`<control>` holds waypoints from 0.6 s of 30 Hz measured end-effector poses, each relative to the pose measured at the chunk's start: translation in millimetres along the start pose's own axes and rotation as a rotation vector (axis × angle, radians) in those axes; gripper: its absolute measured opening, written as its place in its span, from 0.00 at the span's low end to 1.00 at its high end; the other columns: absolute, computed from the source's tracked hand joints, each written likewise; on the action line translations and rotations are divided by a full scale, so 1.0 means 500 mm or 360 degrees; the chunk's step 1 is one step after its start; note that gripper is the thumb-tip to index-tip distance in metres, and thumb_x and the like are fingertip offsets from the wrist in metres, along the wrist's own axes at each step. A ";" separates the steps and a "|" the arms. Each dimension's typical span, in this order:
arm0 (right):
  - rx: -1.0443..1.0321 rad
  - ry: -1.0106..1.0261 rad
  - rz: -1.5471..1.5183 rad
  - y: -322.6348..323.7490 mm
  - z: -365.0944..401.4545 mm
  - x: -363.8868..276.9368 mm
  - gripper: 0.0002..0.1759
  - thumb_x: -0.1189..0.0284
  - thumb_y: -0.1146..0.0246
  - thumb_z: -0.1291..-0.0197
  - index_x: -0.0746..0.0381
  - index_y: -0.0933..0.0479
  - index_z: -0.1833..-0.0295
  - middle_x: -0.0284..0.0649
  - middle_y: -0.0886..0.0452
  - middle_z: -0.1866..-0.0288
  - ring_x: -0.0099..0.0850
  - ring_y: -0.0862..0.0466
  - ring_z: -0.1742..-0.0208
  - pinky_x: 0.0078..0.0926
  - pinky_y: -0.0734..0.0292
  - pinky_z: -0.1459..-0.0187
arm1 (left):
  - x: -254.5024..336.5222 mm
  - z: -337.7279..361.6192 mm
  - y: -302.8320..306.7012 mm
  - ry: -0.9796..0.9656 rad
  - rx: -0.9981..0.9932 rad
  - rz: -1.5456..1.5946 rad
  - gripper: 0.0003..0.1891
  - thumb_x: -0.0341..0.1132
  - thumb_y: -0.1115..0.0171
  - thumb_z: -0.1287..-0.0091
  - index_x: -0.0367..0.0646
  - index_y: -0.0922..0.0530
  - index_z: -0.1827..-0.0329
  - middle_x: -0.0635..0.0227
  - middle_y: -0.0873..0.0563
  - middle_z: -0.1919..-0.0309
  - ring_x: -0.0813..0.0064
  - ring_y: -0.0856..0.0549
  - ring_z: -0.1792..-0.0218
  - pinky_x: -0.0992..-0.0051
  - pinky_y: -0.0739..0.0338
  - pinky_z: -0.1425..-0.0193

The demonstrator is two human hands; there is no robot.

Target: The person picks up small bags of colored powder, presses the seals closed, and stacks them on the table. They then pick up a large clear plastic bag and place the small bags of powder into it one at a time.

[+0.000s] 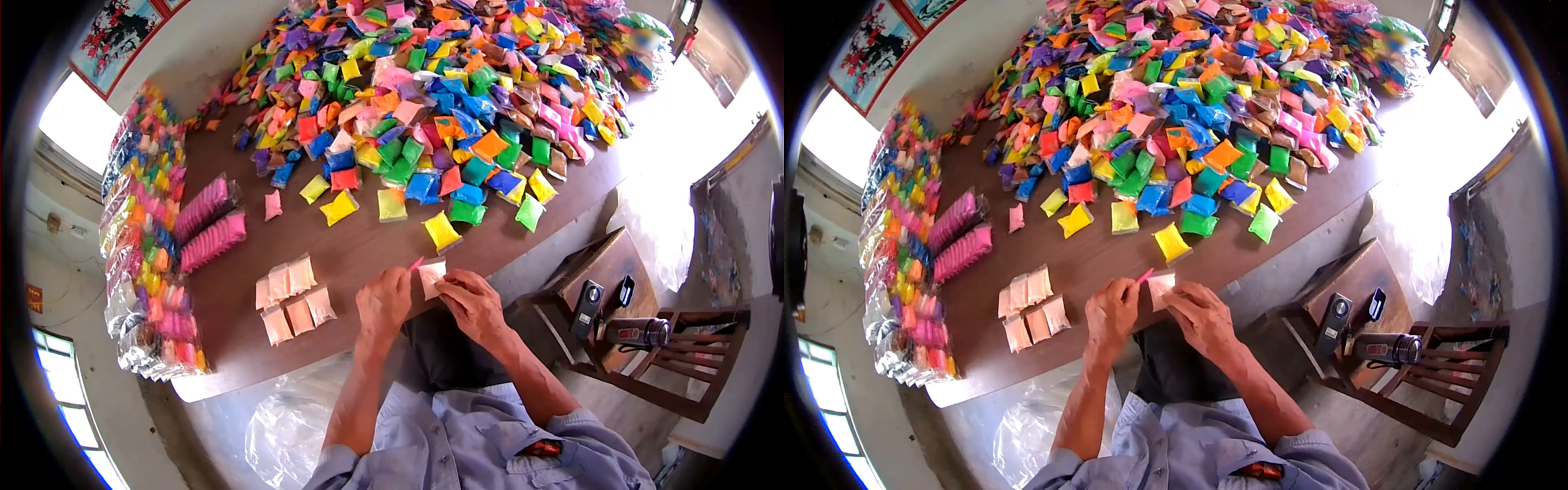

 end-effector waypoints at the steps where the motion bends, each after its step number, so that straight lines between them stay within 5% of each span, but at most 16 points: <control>1: 0.0000 -0.0002 -0.0005 0.001 0.001 -0.002 0.14 0.81 0.26 0.40 0.60 0.11 0.49 0.42 0.15 0.46 0.42 0.12 0.46 0.36 0.15 0.46 | 0.000 -0.005 0.004 -0.0002 -0.0003 -0.0001 0.05 0.37 0.33 0.28 0.47 0.14 0.60 0.60 0.10 0.64 0.48 0.11 0.64 0.54 0.16 0.59; 7: 0.0009 0.0015 -0.0099 -0.001 0.005 0.012 0.14 0.83 0.27 0.39 0.61 0.12 0.48 0.43 0.15 0.46 0.43 0.12 0.46 0.36 0.15 0.46 | 0.061 -0.008 0.030 -0.0271 0.0035 0.0248 0.04 0.34 0.32 0.29 0.44 0.13 0.60 0.60 0.12 0.66 0.51 0.11 0.65 0.59 0.16 0.62; 12: 0.0042 0.0038 -0.0106 -0.001 0.007 0.015 0.14 0.84 0.27 0.39 0.61 0.11 0.48 0.44 0.15 0.46 0.44 0.12 0.47 0.36 0.15 0.46 | 0.079 -0.017 -0.021 -0.0327 -0.0333 -0.0173 0.04 0.34 0.35 0.27 0.45 0.16 0.59 0.62 0.14 0.62 0.53 0.11 0.61 0.58 0.16 0.59; 18: 0.0037 0.0065 -0.0071 0.004 0.006 0.005 0.13 0.84 0.28 0.38 0.61 0.11 0.49 0.45 0.15 0.47 0.43 0.12 0.48 0.34 0.14 0.48 | 0.069 -0.062 -0.014 -0.0303 -0.0237 -0.0229 0.04 0.34 0.34 0.28 0.45 0.16 0.60 0.63 0.13 0.62 0.53 0.11 0.61 0.57 0.16 0.58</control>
Point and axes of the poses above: each hand's wrist, its own z-axis away from the middle knuckle, its own y-axis out of the back of the hand, x = y × z, the point moved 7 cm from there along -z, towards the middle knuckle
